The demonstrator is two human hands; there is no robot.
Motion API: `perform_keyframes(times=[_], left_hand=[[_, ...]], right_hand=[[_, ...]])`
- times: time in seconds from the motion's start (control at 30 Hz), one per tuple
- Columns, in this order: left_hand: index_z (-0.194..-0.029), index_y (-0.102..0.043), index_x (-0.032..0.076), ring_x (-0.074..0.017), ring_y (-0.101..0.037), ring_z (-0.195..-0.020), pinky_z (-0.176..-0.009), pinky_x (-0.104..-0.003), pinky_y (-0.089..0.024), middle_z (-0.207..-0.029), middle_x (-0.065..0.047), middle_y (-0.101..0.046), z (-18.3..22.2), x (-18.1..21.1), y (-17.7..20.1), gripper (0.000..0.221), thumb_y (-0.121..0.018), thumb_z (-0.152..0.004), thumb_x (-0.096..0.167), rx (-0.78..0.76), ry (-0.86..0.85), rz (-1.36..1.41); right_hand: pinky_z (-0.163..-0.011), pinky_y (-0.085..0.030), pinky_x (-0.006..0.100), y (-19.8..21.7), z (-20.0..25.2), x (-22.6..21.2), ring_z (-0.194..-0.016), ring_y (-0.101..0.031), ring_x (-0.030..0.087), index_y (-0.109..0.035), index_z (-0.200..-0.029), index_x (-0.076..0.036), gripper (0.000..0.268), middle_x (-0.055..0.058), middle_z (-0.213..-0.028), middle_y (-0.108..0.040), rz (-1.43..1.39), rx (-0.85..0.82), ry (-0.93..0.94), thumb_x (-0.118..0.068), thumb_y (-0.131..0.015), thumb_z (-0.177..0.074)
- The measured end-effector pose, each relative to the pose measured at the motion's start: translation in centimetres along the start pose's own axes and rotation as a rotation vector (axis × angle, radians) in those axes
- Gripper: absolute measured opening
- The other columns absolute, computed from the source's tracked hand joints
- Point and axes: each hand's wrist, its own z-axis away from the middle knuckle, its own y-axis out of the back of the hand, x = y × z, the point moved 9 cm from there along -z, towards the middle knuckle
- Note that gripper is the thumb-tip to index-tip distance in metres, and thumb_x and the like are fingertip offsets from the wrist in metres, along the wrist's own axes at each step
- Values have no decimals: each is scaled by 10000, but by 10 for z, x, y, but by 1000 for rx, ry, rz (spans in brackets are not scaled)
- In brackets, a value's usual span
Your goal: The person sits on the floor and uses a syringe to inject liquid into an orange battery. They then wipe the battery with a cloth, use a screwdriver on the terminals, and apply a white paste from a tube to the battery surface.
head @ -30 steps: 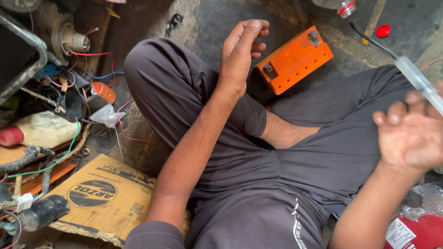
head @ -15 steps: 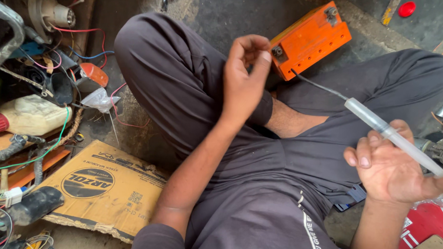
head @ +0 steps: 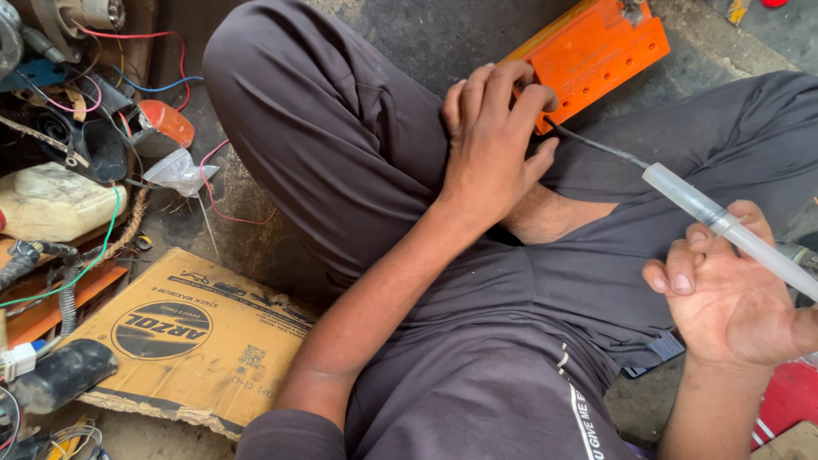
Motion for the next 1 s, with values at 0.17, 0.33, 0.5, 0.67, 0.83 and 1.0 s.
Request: perform_keyframes(times=[0.17, 0.33, 0.5, 0.67, 0.83, 1.0], left_hand=[[-1063, -634, 185, -347, -387, -1399, -1182, -532, -245, -1381, -69, -485, 0, 5, -9, 415, -881, -735, 246, 31, -34, -35], [-956, -653, 193, -330, -396, -1396, -1169, -516, -264, -1372, -36, -505, 0, 5, -15, 284, -854, -757, 212, 77, -58, -79], [-931, -667, 187, -317, -419, -1376, -1168, -504, -270, -1360, -22, -522, 2, 0, -18, 246, -842, -759, 201, 104, -50, -86], [-998, -688, 175, -300, -423, -1382, -1179, -492, -273, -1378, -23, -518, 2, -2, -20, 278, -843, -770, 203, 131, -37, -122], [-1145, -633, 164, -309, -404, -1374, -1161, -495, -269, -1379, -66, -488, 2, -7, -23, 536, -904, -697, 278, 65, 0, -88], [-1180, -587, 181, -292, -403, -1379, -1153, -479, -271, -1399, -74, -476, 3, -9, -25, 619, -936, -679, 282, 40, 9, -73]], right_hand=[[-817, -428, 429, -12, 1, -4, -878, -586, 268, -485, -1363, -36, 913, 162, -1160, -597, 128, 66, 9, -666, -790, -778], [-796, -428, 446, -46, -8, -9, -872, -570, 271, -449, -1389, -31, 1009, 171, -1157, -572, 354, 93, 17, -753, -824, -791], [-789, -461, 449, -91, -21, -10, -890, -594, 296, -444, -1390, -5, 971, 218, -1175, -566, 453, 71, 7, -705, -826, -837], [-835, -516, 475, -117, -40, -8, -950, -652, 331, -450, -1405, 39, 962, 273, -1179, -583, 488, 20, -20, -665, -819, -862], [-857, -527, 489, -123, -46, -6, -935, -652, 317, -443, -1410, 25, 962, 258, -1177, -581, 517, 7, -38, -664, -820, -855], [-841, -497, 450, -118, -40, -8, -881, -622, 278, -459, -1381, 27, 949, 224, -1155, -595, 519, 14, -6, -667, -834, -854]])
